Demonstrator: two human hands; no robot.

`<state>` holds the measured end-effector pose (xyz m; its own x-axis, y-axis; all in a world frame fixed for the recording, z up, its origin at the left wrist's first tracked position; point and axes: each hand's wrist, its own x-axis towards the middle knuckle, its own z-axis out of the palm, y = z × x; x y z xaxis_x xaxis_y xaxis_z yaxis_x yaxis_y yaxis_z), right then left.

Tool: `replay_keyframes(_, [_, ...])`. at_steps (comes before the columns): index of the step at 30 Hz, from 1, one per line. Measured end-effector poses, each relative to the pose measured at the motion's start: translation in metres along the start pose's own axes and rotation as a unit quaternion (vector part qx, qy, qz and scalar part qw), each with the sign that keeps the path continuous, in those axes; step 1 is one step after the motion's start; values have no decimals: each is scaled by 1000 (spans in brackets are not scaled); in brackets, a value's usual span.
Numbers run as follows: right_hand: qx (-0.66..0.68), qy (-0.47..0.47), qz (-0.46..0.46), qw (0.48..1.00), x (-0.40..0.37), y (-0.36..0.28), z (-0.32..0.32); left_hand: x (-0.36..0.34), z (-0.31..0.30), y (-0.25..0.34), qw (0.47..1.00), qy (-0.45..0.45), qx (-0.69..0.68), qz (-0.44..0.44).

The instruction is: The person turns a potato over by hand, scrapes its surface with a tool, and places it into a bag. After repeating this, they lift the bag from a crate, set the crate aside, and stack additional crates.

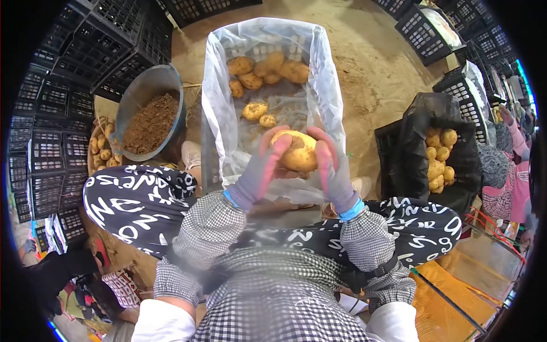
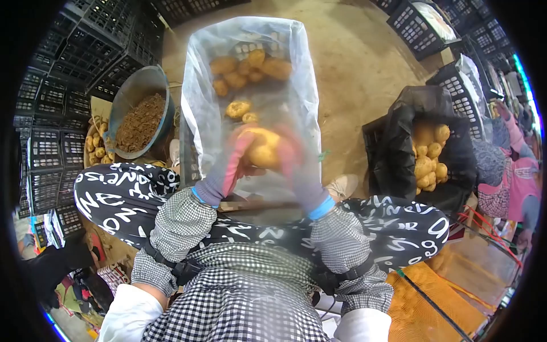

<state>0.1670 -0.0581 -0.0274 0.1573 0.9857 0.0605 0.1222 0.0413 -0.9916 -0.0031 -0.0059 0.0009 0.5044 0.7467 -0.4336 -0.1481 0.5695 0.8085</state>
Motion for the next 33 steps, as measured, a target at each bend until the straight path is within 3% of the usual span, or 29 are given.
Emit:
replay_keyframes(2, [-93, -44, -87, 991, 6, -9, -1, 1, -5, 1, 998, 5, 70, 6])
replay_keyframes(5, [-69, -139, 26, 988, 12, -53, -1, 2, -13, 2, 986, -6, 165, 29])
replay_keyframes(11, [-82, -110, 63, 989, 8, -26, 8, 13, -26, -35, 914, 85, 342, 201])
replay_keyframes(17, [-131, -164, 121, 970, 8, -11, 5, 23, -41, -55, 892, 128, 397, 176])
replay_keyframes(23, [-141, -177, 123, 966, 4, -2, 5, 22, -37, -41, 909, 107, 378, 141])
replay_keyframes(26, [-187, -153, 54, 969, 2, 8, 4, 21, -40, -49, 901, 65, 336, 268])
replay_keyframes(29, [-245, -58, -100, 963, -14, 54, 4, 20, -33, -40, 929, 38, 308, 202])
replay_keyframes(32, [-152, -76, -7, 985, -9, 34, 9, 35, -39, -45, 840, 59, 404, 357])
replay_keyframes(33, [-97, -90, 47, 990, -6, 30, 11, 32, -36, -38, 857, 72, 396, 322])
